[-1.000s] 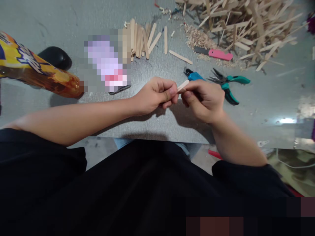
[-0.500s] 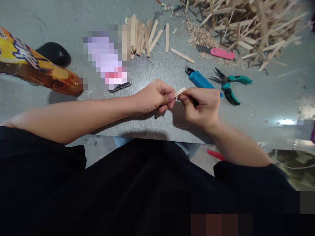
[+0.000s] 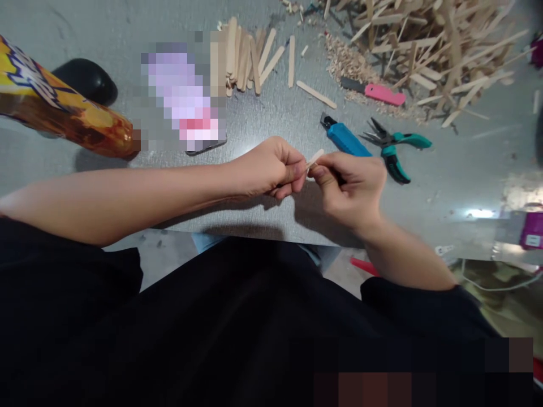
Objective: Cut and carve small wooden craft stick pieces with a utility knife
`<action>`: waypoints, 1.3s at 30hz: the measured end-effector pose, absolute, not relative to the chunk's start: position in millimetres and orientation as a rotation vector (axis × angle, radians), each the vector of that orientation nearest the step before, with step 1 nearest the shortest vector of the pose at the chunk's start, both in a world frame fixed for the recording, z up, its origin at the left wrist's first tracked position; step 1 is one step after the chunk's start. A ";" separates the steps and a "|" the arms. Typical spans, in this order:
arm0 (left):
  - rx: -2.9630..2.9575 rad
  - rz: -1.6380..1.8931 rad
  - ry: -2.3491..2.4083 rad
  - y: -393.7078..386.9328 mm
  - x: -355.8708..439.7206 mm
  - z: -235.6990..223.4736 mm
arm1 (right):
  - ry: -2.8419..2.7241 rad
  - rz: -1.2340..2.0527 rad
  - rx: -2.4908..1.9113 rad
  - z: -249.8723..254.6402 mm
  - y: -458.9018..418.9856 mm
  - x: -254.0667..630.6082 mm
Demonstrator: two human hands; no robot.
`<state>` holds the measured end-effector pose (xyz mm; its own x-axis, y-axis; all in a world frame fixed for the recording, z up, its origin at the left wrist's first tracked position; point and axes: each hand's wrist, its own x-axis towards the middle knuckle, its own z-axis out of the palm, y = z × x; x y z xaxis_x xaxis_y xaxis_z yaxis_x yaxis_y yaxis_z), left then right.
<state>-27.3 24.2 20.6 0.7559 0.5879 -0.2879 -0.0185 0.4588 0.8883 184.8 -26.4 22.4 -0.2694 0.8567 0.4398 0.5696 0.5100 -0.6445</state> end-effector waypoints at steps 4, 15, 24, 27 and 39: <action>1.048 0.357 0.667 23.6 -27.6 15.8 | -2.149 0.578 -1.161 32.9 -19.1 196.0; 1.077 0.364 0.658 23.8 -29.0 26.4 | -1.964 0.645 -1.238 27.6 -29.7 182.9; 0.824 0.447 0.544 20.5 -27.6 6.7 | -2.152 0.710 -1.142 40.5 -6.7 207.8; 0.713 0.510 0.545 22.8 -28.3 5.6 | -2.126 0.652 -1.109 31.9 2.6 212.9; 0.611 0.600 0.527 26.0 -29.1 -1.0 | -1.575 0.353 -1.198 6.8 12.9 216.9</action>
<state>-29.1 26.0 -1.0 0.7069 0.6518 -0.2745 -0.3559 0.6632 0.6584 216.9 12.9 6.8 0.0810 0.8245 0.5600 0.5065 0.4498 -0.7356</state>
